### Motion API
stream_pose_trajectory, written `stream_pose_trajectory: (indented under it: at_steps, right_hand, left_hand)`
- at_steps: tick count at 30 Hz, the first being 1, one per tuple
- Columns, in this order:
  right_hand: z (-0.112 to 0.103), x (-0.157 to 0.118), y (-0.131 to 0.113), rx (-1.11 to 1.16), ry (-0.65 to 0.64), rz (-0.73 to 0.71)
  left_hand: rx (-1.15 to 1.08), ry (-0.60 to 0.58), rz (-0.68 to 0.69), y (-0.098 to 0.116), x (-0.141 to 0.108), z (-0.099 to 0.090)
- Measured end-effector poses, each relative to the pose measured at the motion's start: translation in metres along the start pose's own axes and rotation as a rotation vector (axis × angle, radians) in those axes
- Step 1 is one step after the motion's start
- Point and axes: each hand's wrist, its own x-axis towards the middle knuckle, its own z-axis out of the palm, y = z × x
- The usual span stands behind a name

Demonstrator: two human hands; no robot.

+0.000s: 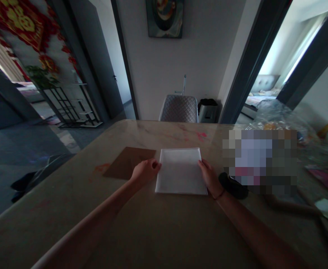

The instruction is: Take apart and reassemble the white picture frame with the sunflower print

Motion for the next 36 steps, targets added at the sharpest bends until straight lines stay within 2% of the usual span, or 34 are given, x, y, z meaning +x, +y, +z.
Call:
stream_pose_trajectory:
  at_steps: [4,7,12,16,20,26,36]
  right_hand:
    - [0.004,-0.002,0.005,-0.056,0.067,-0.033]
    - [0.006,-0.002,0.01,-0.123,0.074,-0.124]
    - [0.009,-0.005,0.012,-0.438,0.032,-0.273]
    - [0.013,-0.011,0.007,-0.678,-0.064,-0.241]
    - [0.015,-0.014,0.001,-0.787,-0.145,-0.192]
    - [0.014,-0.014,-0.003,-0.809,-0.178,-0.163]
    - [0.014,-0.009,0.014,-0.625,-0.082,-0.261]
  left_hand:
    - [0.001,0.028,0.006,-0.001,-0.001,0.0]
    - [-0.002,0.047,0.01,-0.002,-0.002,0.001]
    - [-0.005,0.059,0.013,-0.003,-0.003,0.004]
    - [-0.008,0.064,0.012,-0.003,-0.004,0.006]
    - [-0.013,0.076,0.011,-0.003,-0.005,0.009]
    - [-0.011,0.082,0.007,-0.003,-0.006,0.012]
    - [-0.014,0.074,0.001,-0.003,-0.008,0.011]
